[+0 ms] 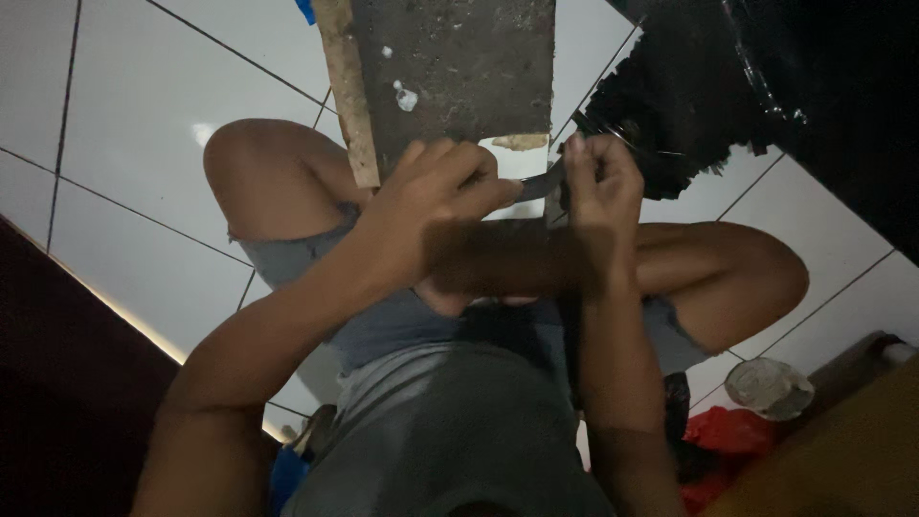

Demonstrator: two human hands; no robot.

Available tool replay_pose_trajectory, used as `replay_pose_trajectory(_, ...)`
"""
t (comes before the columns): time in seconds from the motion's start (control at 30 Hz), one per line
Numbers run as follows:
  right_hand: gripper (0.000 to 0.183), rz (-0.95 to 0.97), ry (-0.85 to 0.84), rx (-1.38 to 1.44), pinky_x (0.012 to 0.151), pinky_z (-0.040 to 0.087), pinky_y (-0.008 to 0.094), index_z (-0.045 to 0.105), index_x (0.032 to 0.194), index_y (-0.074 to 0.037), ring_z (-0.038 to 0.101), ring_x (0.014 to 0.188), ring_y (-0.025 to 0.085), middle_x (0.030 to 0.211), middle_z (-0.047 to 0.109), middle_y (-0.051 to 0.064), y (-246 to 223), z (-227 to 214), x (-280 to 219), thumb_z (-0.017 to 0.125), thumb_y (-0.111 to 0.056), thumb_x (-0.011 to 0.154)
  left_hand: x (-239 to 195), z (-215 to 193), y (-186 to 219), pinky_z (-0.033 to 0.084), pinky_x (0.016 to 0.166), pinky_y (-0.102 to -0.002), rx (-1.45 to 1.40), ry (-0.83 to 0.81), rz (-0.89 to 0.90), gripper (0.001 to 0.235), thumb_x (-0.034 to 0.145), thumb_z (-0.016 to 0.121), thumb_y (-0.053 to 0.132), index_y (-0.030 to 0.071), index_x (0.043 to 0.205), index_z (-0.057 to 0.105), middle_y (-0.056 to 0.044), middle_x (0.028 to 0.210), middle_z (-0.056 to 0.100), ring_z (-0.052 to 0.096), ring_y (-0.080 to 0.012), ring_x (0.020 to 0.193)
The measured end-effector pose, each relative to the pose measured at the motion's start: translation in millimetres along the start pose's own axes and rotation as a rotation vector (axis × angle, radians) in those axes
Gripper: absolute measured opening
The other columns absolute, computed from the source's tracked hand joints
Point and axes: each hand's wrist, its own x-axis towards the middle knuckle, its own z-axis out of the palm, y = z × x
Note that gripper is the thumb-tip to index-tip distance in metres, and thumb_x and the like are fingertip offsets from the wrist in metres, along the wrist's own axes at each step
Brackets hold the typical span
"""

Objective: The person sits cross-legged on the floor and uses scissors to cut a black sheet of material into thin strips. The person holds the material against a wooden board and repeatedly cuts strips, which accumulate on the floor.

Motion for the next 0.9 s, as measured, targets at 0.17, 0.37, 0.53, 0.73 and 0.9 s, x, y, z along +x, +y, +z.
replay_pose_trajectory(0.17, 0.029, 0.106, 0.040, -0.043, 0.054, 0.040, 0.025, 0.060, 0.091, -0.006, 0.049, 0.063, 0.007, 0.075, 0.055, 0.000, 20, -7, 9, 0.065, -0.029, 0.108, 3, -3, 3, 0.040, 0.081, -0.038, -0.006, -0.014, -0.014, 0.028, 0.092, 0.066, 0.009, 0.011, 0.118, 0.073, -0.005, 0.106, 0.060, 0.058, -0.0217, 0.096)
replay_pose_trajectory(0.37, 0.032, 0.014, 0.011, -0.135, 0.056, 0.049, 0.026, 0.061, 0.096, -0.005, 0.055, 0.066, 0.008, 0.077, 0.058, 0.000, 47, -16, 25, 0.061, -0.035, 0.109, 6, -7, 7, 0.041, 0.082, -0.037, 0.005, -0.018, -0.035, 0.027, 0.093, 0.070, 0.007, 0.012, 0.119, 0.074, -0.003, 0.104, 0.059, 0.058, -0.0210, 0.097)
replay_pose_trajectory(0.53, 0.032, 0.159, 0.020, -0.093, 0.056, 0.046, 0.029, 0.063, 0.097, -0.003, 0.055, 0.063, 0.010, 0.076, 0.060, 0.003, 67, -17, 42, 0.063, -0.034, 0.107, 11, -8, 10, 0.041, 0.080, -0.036, 0.029, -0.024, -0.031, 0.031, 0.090, 0.075, 0.006, 0.011, 0.121, 0.075, -0.003, 0.102, 0.060, 0.059, -0.0200, 0.095)
replay_pose_trajectory(0.73, 0.032, 0.256, 0.063, -0.204, 0.055, 0.050, 0.028, 0.065, 0.100, -0.005, 0.059, 0.063, 0.009, 0.076, 0.062, 0.002, 73, -15, 49, 0.061, -0.035, 0.106, 12, -9, 11, 0.042, 0.081, -0.037, 0.099, -0.060, -0.007, 0.036, 0.088, 0.076, 0.006, 0.011, 0.124, 0.075, -0.004, 0.106, 0.063, 0.059, -0.0200, 0.095)
replay_pose_trajectory(0.9, 0.033, 0.202, 0.071, -0.248, 0.058, 0.047, 0.030, 0.068, 0.102, -0.002, 0.057, 0.064, 0.011, 0.077, 0.063, 0.007, 80, -14, 55, 0.062, -0.034, 0.107, 12, 0, 10, 0.040, 0.078, -0.036, 0.196, -0.058, 0.023, 0.034, 0.091, 0.077, 0.010, 0.014, 0.125, 0.076, -0.003, 0.107, 0.064, 0.059, -0.0184, 0.092)
